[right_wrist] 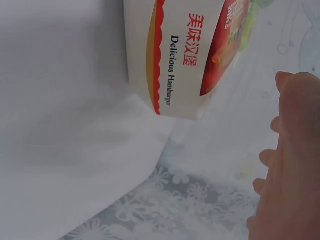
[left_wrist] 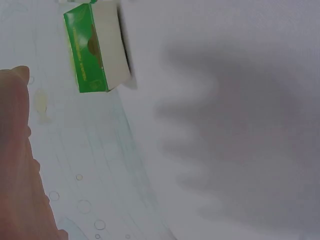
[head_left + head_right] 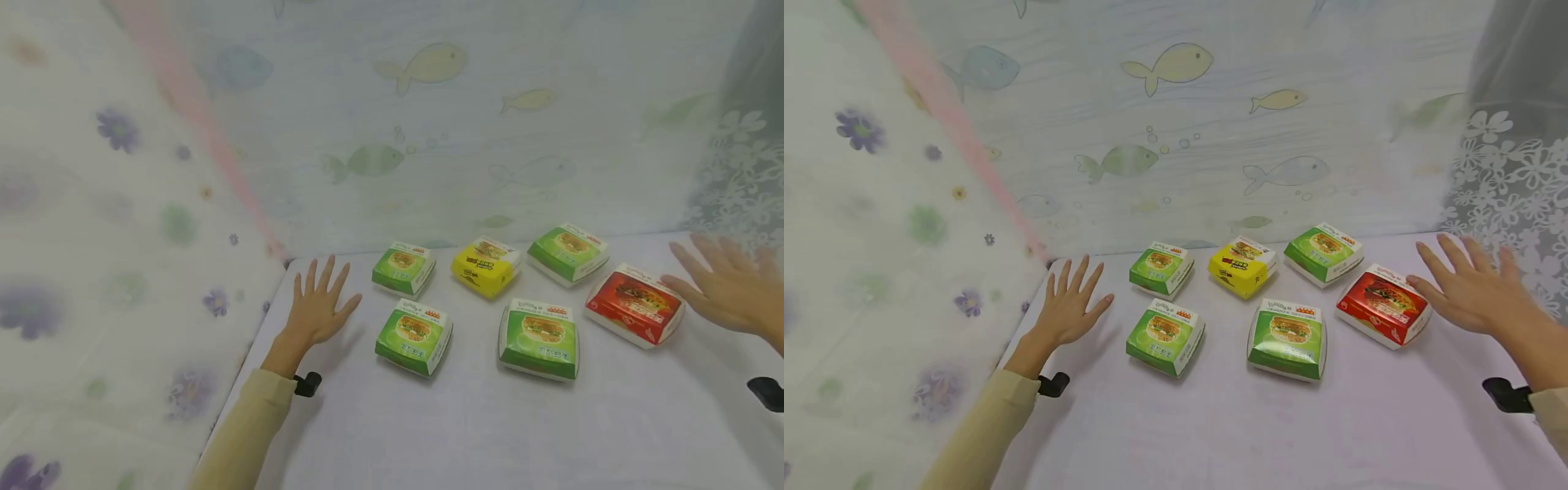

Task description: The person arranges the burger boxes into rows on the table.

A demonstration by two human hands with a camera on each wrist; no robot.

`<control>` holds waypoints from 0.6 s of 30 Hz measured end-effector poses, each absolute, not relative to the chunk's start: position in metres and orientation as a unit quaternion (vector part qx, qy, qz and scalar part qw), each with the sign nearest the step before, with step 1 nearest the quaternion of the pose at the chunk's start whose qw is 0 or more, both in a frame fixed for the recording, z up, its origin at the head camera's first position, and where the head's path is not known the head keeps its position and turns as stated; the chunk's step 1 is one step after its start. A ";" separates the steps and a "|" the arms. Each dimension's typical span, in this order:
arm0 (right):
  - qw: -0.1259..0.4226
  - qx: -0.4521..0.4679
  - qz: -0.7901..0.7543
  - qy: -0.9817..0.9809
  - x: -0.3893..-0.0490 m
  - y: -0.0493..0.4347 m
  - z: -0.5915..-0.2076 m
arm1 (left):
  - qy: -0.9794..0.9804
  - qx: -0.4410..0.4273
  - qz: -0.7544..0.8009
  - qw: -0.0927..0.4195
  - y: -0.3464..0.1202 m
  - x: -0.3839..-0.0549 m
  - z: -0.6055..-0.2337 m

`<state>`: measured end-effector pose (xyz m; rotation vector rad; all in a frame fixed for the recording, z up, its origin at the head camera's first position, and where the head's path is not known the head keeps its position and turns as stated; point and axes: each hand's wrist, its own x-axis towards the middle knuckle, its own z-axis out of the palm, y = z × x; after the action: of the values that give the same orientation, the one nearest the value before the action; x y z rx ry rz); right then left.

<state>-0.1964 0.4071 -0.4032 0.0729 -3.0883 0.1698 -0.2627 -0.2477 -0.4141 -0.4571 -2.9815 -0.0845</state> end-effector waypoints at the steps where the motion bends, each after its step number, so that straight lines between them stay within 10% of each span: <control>1: 0.026 0.027 0.056 -0.998 -0.197 0.405 -0.403 | -0.986 -0.152 -0.030 0.062 -0.247 -0.263 -0.413; 18: -0.008 0.096 0.055 -0.994 -0.213 0.354 -0.384 | -0.985 -0.153 -0.075 0.039 -0.231 -0.274 -0.410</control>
<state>-0.2132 0.3538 -0.3843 0.3029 -3.1380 0.1749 -0.2740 -0.2305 -0.4101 -0.4705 -3.0185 -0.2306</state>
